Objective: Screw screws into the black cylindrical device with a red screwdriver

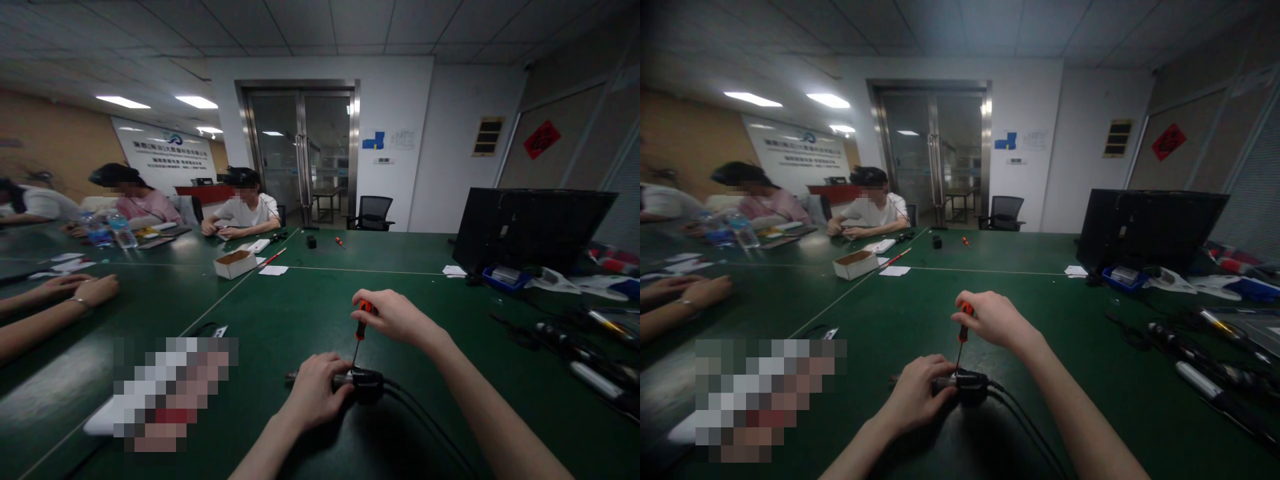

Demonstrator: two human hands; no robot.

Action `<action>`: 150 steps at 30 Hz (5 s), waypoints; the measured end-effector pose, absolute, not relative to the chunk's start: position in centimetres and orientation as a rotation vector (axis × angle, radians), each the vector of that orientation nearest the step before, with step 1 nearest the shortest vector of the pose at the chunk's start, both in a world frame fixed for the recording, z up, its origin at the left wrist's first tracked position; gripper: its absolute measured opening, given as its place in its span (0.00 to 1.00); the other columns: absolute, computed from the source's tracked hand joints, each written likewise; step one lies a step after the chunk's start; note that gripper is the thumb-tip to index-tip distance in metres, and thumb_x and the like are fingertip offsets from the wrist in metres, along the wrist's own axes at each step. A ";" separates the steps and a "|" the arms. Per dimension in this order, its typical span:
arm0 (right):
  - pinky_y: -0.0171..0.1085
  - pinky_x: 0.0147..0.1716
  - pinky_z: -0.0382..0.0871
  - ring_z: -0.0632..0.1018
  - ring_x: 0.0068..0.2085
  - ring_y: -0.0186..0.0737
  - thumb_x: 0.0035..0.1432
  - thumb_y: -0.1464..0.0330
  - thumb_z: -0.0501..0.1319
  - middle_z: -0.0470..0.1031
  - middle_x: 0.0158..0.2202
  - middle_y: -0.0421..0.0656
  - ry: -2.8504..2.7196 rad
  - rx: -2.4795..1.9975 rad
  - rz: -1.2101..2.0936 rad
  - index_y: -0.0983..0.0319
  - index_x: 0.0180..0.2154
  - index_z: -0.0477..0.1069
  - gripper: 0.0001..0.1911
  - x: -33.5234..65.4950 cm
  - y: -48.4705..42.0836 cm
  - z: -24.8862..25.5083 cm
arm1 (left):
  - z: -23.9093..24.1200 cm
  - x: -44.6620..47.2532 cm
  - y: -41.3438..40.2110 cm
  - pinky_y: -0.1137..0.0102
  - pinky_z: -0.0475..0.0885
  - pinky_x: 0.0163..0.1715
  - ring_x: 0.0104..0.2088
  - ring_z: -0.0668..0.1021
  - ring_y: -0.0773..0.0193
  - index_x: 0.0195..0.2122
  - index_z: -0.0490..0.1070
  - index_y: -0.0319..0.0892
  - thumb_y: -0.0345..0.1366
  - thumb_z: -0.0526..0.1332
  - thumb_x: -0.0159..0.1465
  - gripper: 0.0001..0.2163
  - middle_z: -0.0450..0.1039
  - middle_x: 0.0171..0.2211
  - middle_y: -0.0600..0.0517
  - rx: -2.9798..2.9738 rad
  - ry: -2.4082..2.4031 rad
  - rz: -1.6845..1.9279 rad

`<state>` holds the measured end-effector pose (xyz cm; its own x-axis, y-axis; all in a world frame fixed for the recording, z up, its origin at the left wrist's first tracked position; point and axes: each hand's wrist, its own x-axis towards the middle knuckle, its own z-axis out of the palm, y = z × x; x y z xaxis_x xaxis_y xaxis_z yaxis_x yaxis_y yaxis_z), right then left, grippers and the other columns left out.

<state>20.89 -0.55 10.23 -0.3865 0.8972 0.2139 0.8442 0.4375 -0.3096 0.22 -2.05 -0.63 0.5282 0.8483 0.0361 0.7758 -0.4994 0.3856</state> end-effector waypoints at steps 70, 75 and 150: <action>0.35 0.32 0.59 0.78 0.36 0.41 0.60 0.66 0.66 0.80 0.37 0.42 -2.426 -1.456 0.077 0.57 0.44 0.74 0.10 20.2 -1.2 11.1 | 0.9 0.8 0.3 0.70 0.66 0.37 0.37 0.78 0.57 0.46 0.83 0.46 0.40 0.65 0.62 0.13 0.81 0.37 0.49 2.530 1.103 0.236; 0.33 0.34 0.61 0.75 0.36 0.36 0.53 0.76 0.65 0.78 0.39 0.39 -2.421 -1.259 0.318 0.57 0.43 0.73 0.15 20.9 -0.9 10.8 | 0.5 0.8 0.5 0.70 0.66 0.36 0.36 0.78 0.57 0.45 0.82 0.46 0.42 0.64 0.63 0.13 0.81 0.36 0.50 2.546 1.095 0.235; 0.34 0.28 0.64 0.70 0.25 0.35 0.70 0.57 0.50 0.67 0.22 0.35 -2.018 -0.866 1.092 0.58 0.32 0.60 0.16 18.8 1.6 8.4 | 0.4 0.8 0.4 0.72 0.65 0.35 0.35 0.77 0.58 0.44 0.83 0.46 0.41 0.65 0.63 0.12 0.80 0.36 0.50 2.542 1.091 0.256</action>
<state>18.84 1.62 8.36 -0.5508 0.7980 0.2444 0.2321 0.4278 -0.8736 0.76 0.40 0.45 0.6854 0.7278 0.0238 0.6622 -0.6366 0.3954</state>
